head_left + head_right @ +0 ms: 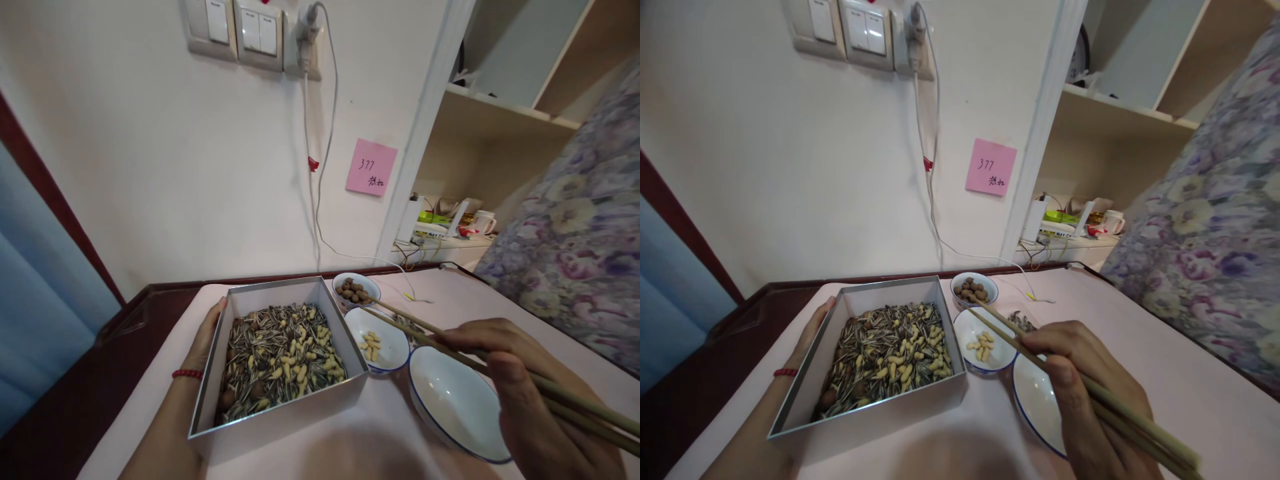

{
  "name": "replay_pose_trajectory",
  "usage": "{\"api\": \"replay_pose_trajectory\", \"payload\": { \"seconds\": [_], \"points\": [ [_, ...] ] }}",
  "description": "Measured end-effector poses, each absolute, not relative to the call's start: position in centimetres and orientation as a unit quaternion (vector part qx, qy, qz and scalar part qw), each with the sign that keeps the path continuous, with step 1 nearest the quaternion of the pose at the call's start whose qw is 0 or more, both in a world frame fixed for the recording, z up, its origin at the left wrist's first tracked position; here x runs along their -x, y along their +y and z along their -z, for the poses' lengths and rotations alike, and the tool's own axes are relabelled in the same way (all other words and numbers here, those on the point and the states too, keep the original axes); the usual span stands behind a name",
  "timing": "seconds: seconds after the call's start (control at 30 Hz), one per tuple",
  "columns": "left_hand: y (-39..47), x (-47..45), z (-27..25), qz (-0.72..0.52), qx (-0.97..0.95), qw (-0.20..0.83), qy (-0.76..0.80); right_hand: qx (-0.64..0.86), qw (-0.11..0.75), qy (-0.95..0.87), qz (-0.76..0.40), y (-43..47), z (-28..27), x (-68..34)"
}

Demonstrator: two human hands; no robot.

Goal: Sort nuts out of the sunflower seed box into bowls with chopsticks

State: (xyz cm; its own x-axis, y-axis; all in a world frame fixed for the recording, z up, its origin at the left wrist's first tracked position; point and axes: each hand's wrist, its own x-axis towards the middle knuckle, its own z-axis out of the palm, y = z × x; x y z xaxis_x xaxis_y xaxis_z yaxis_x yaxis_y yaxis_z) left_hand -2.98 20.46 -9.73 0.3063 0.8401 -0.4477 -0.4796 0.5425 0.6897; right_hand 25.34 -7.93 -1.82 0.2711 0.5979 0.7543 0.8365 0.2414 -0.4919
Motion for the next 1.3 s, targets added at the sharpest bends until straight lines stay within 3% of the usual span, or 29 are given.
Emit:
{"api": "replay_pose_trajectory", "payload": {
  "seconds": [0.3,0.57,1.13,1.3],
  "points": [
    [19.9,3.1,9.7,-0.421,-0.286,0.760,0.404,0.553,0.448,-0.702,-0.022,-3.5,1.2,-22.1],
    [19.7,3.2,9.2,-0.412,-0.269,0.747,0.447,0.582,0.367,-0.723,-0.051,1.6,3.7,-21.9],
    [18.7,2.7,7.9,-0.428,-0.270,0.727,0.464,0.595,0.375,-0.708,-0.064,1.7,4.1,-22.7],
    [18.5,2.7,7.6,-0.428,-0.257,0.721,0.480,0.570,0.425,-0.701,-0.055,1.7,4.4,-22.9]
  ]
}}
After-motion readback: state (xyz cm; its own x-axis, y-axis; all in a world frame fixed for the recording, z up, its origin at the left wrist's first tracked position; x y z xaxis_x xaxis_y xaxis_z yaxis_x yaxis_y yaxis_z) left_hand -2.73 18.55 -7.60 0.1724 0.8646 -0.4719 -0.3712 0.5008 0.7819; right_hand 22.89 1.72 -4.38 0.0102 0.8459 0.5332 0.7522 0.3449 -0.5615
